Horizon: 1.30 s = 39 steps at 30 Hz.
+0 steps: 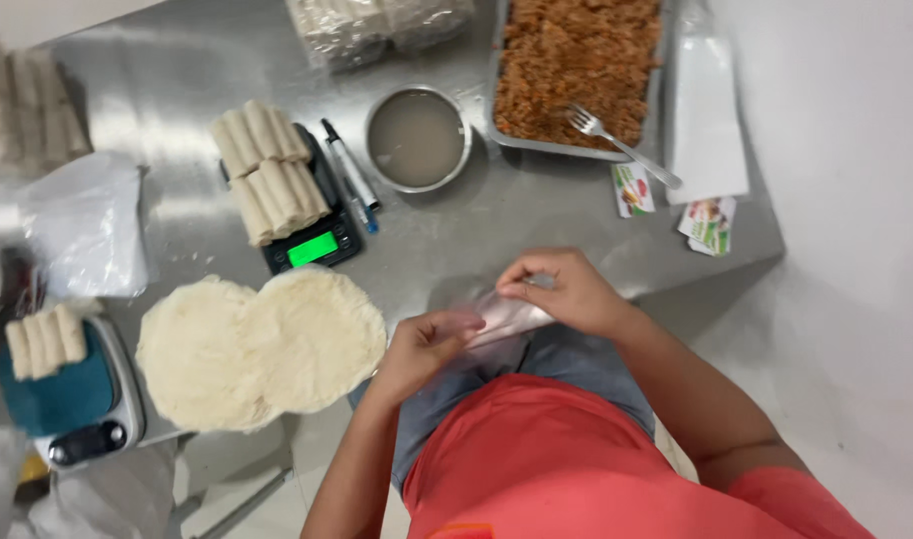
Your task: The person places several spring rolls into a plastic bag, seals the bag with a label, and sets it aside.
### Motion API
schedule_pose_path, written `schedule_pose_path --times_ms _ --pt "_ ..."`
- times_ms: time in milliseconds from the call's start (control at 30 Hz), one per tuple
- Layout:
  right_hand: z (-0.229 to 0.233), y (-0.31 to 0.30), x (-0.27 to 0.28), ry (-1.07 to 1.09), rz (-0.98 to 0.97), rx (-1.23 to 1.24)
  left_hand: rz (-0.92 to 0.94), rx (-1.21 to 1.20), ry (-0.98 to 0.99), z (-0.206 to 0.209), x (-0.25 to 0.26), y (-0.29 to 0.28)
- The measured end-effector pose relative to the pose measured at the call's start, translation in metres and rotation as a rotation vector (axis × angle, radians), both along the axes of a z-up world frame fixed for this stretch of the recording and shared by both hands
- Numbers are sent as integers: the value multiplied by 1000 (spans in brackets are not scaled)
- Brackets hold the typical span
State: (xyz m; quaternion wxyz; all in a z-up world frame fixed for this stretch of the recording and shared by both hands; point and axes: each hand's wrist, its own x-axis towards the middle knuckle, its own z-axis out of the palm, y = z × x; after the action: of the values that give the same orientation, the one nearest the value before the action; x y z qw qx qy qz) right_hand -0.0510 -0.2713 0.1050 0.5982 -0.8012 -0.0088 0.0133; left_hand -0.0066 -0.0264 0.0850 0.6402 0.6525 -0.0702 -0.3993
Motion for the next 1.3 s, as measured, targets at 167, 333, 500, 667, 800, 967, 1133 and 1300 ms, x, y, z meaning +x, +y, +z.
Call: schedule_pose_path --times_ms 167,333,500,667,800,967,1133,1300 --pt "-8 32 -6 -139 119 -203 198 224 -47 -34 -25 3" --pt "-5 46 -12 -127 126 -172 165 365 -176 -29 -12 16" --pt "-10 47 -9 -181 47 -209 54 229 -300 -7 -6 15" --pt "-1 60 -23 -514 -120 -233 190 367 -123 -5 -1 10" --pt "-13 39 -32 -212 59 -63 -14 550 -394 -4 16 29" --pt "-27 31 -34 -94 441 -163 -466 524 -795 -3 7 30" --pt "-33 50 -37 -57 186 -134 -446 548 -992 -26 -10 12" --pt "-76 48 -49 200 148 -82 -465 366 -836 8 -11 -2"
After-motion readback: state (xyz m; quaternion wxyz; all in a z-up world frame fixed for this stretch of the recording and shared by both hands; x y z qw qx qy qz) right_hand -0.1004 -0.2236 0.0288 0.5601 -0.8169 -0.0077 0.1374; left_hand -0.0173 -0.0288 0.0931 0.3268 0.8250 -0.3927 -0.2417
